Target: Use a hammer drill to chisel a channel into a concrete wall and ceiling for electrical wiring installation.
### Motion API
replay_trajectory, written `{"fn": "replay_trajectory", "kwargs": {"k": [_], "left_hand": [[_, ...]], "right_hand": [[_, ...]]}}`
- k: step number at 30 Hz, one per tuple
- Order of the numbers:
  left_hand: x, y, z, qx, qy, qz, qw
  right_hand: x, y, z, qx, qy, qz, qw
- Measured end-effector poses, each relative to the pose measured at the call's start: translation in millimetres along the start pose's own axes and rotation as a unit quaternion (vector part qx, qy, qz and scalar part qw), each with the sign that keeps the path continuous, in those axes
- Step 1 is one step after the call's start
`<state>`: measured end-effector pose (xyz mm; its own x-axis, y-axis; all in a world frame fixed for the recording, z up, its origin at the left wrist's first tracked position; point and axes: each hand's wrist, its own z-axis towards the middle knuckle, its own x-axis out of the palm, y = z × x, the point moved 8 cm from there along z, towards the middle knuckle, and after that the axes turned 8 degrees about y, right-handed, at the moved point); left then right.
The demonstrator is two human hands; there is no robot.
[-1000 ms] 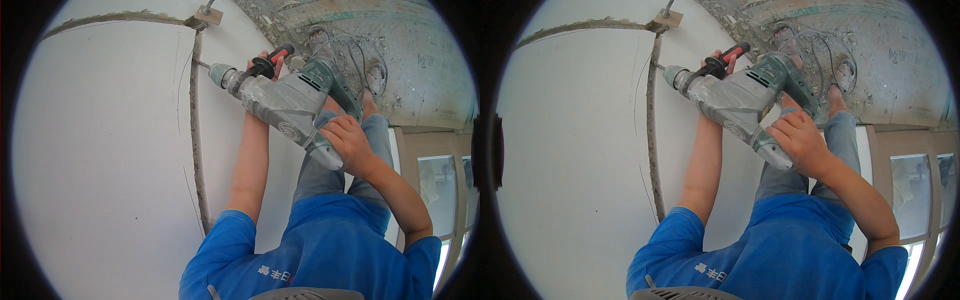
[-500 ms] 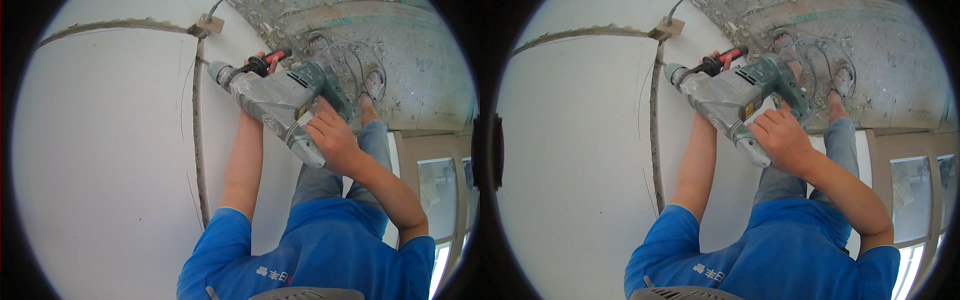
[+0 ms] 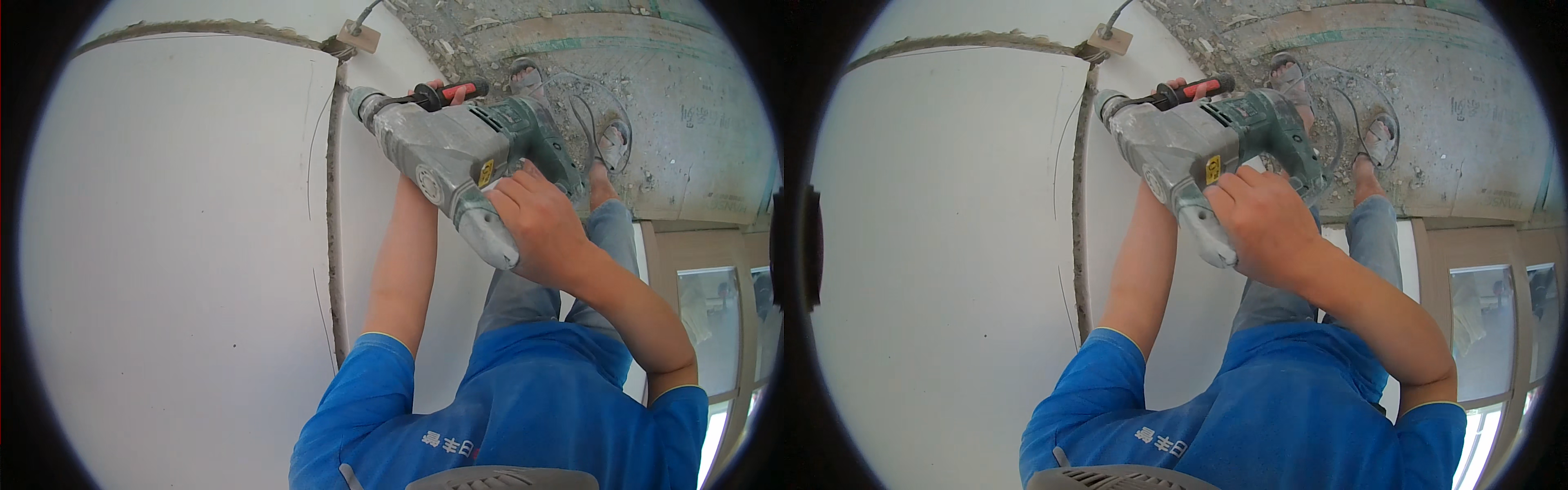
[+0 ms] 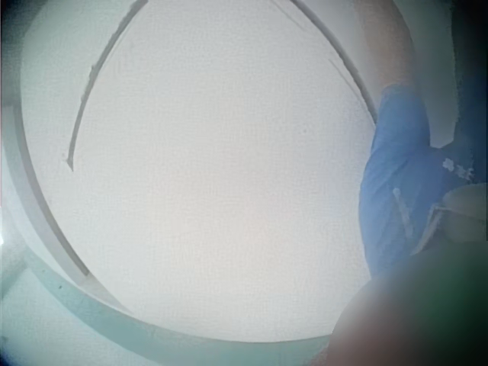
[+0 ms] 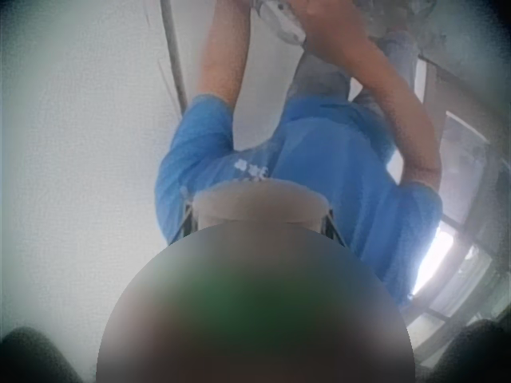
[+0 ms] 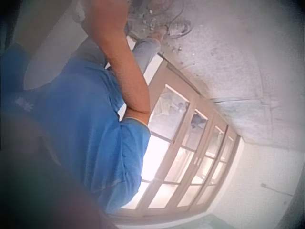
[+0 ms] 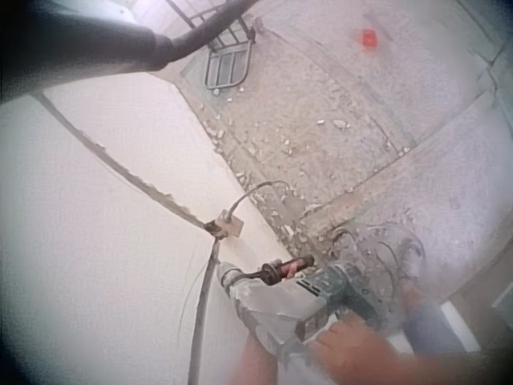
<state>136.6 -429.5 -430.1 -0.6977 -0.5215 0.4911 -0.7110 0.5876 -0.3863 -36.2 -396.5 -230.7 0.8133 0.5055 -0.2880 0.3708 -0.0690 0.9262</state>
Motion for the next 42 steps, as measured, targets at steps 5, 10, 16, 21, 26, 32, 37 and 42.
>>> {"fn": "replay_trajectory", "kwargs": {"k": [5,10,16,21,26,32,37,42], "left_hand": [[3,8,-1,-0.093,0.032,-0.032,0.995],[15,-2,1,-0.088,0.141,0.035,0.986],[34,3,-17,-0.138,0.088,-0.030,0.986],[53,-10,-15,-0.068,0.259,-0.058,0.962],[-16,-16,-26,-0.112,0.069,0.085,0.988],[-26,-66,-48,-0.165,-0.155,0.413,0.882],[-3,-117,-46,-0.189,-0.162,0.613,0.750],[3,-117,-45,-0.117,-0.252,0.454,0.846]], "right_hand": [[-9,7,5,0.022,0.013,-0.005,1.000],[-17,13,13,0.016,-0.012,0.010,1.000],[-17,13,19,0.055,0.029,0.031,0.998],[-26,20,16,0.054,-0.018,0.045,0.997],[-45,29,9,0.102,-0.039,0.163,0.981],[-44,-16,27,0.258,-0.030,0.530,0.807],[-49,-16,54,0.276,-0.042,0.655,0.703],[-65,-23,76,0.358,-0.066,0.674,0.643]]}}
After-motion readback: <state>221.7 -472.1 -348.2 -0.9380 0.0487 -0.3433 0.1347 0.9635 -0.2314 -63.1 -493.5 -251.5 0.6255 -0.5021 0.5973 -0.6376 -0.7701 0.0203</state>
